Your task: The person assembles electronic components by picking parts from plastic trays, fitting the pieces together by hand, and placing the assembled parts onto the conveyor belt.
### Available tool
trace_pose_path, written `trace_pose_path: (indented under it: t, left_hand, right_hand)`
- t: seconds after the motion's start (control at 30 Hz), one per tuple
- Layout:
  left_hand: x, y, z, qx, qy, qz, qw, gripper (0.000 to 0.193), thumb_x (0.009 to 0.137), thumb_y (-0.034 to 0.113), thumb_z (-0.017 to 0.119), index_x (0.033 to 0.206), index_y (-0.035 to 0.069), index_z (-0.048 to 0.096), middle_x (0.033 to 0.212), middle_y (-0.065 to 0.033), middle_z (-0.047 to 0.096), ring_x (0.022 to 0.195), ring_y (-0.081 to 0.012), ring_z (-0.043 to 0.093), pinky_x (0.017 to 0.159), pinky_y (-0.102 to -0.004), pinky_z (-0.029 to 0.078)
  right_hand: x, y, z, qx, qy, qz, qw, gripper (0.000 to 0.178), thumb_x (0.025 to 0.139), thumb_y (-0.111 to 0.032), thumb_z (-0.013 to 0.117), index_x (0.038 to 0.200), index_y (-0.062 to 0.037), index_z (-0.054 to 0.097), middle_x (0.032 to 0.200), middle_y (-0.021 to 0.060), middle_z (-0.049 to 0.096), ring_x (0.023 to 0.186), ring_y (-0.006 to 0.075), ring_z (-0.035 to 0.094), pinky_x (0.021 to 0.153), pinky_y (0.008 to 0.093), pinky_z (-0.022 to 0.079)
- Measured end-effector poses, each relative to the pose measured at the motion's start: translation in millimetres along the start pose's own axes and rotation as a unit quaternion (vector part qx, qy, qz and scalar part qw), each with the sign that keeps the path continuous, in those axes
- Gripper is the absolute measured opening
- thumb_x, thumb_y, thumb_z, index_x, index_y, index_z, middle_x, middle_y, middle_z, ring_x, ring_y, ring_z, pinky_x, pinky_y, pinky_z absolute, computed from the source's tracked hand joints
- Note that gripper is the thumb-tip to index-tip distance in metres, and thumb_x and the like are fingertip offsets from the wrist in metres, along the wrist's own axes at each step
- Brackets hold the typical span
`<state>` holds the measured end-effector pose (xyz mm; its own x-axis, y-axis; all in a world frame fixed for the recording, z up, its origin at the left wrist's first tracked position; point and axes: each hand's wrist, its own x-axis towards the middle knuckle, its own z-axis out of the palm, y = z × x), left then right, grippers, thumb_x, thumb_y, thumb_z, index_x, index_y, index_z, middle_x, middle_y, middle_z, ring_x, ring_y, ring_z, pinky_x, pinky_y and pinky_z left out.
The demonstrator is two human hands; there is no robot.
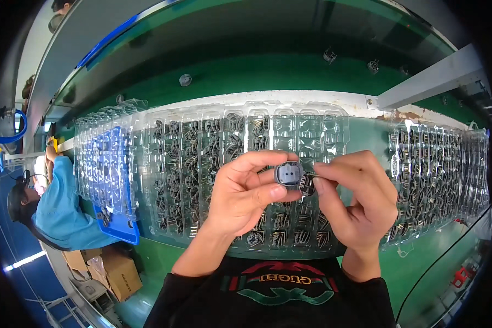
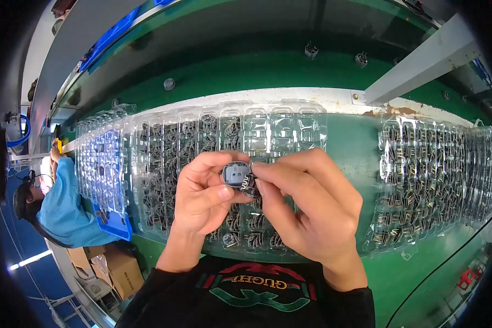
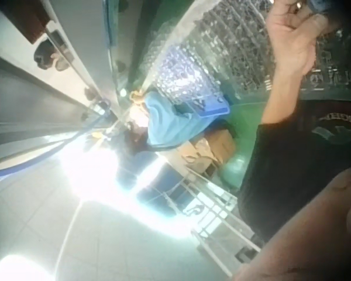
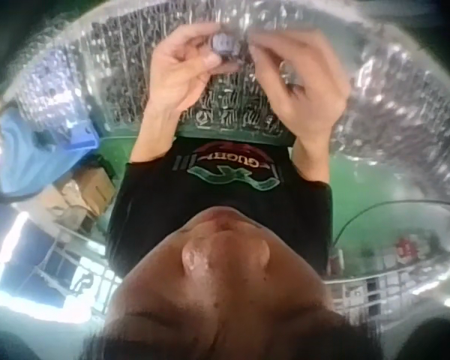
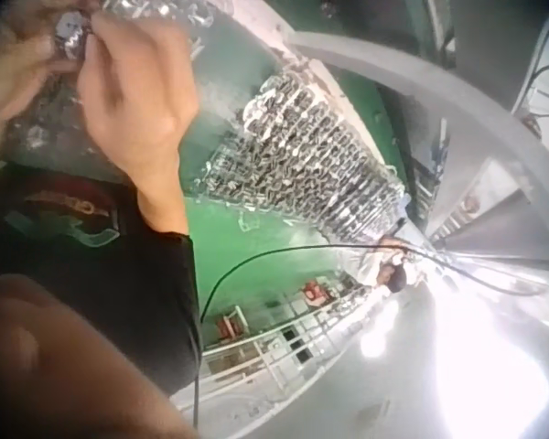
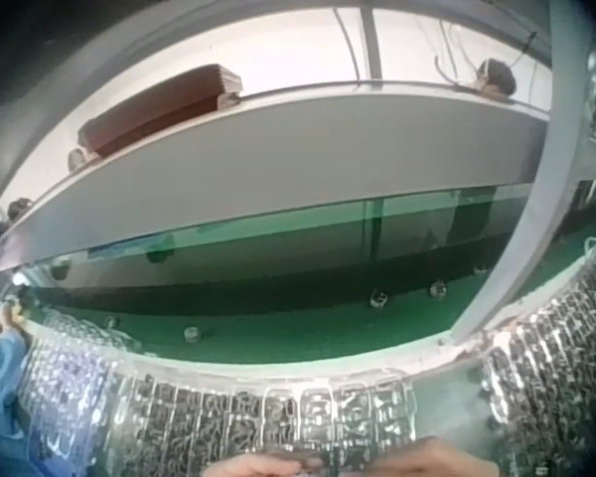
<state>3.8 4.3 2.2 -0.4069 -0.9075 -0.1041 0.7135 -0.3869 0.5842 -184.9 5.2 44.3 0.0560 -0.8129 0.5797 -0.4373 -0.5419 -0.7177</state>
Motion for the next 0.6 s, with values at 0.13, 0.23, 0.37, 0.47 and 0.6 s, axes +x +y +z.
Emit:
trace_pose_path:
  t: [0.13, 0.23, 0.37, 0.47, 0.6]
  left_hand:
    - [0.5, -0.5, -2.0, 0.017, -0.002, 0.005, 1.0, 0.033, 0.089, -0.009, 0.063, 0.121, -0.001, 0.06, 0.127, -0.0194, 0.059, 0.118, -0.0282, 0.061, 0.099, -0.0415, 0.055]
    - [0.7, -4.7, -5.4, -0.038, -0.025, 0.018, 0.999, 0.031, 0.093, -0.004, 0.059, 0.124, 0.0, 0.06, 0.129, -0.0196, 0.058, 0.121, -0.0265, 0.059, 0.1, -0.0398, 0.054]
    - [2.0, 0.5, 10.2, -0.053, 0.031, -0.054, 0.997, 0.033, 0.095, -0.003, 0.057, 0.128, -0.002, 0.054, 0.131, -0.0181, 0.058, 0.121, -0.0238, 0.057, 0.101, -0.0346, 0.051]
    - [0.3, -2.9, 2.5, 0.014, 0.012, -0.058, 0.998, 0.045, 0.09, -0.002, 0.061, 0.134, 0.001, 0.05, 0.13, -0.0219, 0.057, 0.121, -0.0285, 0.058, 0.104, -0.0411, 0.048]
    - [-1.0, -5.0, -3.3, 0.009, -0.05, -0.026, 0.998, 0.047, 0.086, -0.009, 0.06, 0.131, -0.002, 0.052, 0.129, -0.0215, 0.058, 0.123, -0.0291, 0.056, 0.106, -0.0434, 0.045]
  right_hand:
    - [-0.9, 2.2, 1.3, 0.01, 0.006, 0.03, 0.999, 0.026, 0.07, 0.012, 0.074, 0.093, 0.0013, 0.072, 0.082, 0.0097, 0.065, 0.063, 0.0162, 0.061, 0.053, 0.0252, 0.048]
    - [-2.6, 2.8, 4.8, 0.018, 0.012, 0.017, 1.0, 0.026, 0.07, 0.012, 0.074, 0.093, 0.0011, 0.072, 0.082, 0.0095, 0.064, 0.063, 0.0164, 0.06, 0.052, 0.0254, 0.048]
    - [-6.5, 4.3, 8.4, 0.009, 0.023, 0.004, 1.0, 0.027, 0.069, 0.012, 0.075, 0.093, 0.0011, 0.072, 0.081, 0.0091, 0.064, 0.063, 0.017, 0.06, 0.052, 0.0261, 0.047]
    - [-8.1, 3.1, 9.9, 0.01, 0.028, 0.009, 1.0, 0.028, 0.068, 0.012, 0.075, 0.094, 0.0011, 0.072, 0.08, 0.0088, 0.064, 0.062, 0.0175, 0.06, 0.052, 0.0266, 0.047]
    - [-9.2, 0.4, 10.4, -0.001, 0.03, 0.011, 0.999, 0.029, 0.068, 0.012, 0.075, 0.094, 0.0012, 0.071, 0.08, 0.0087, 0.063, 0.062, 0.0178, 0.059, 0.052, 0.0269, 0.047]
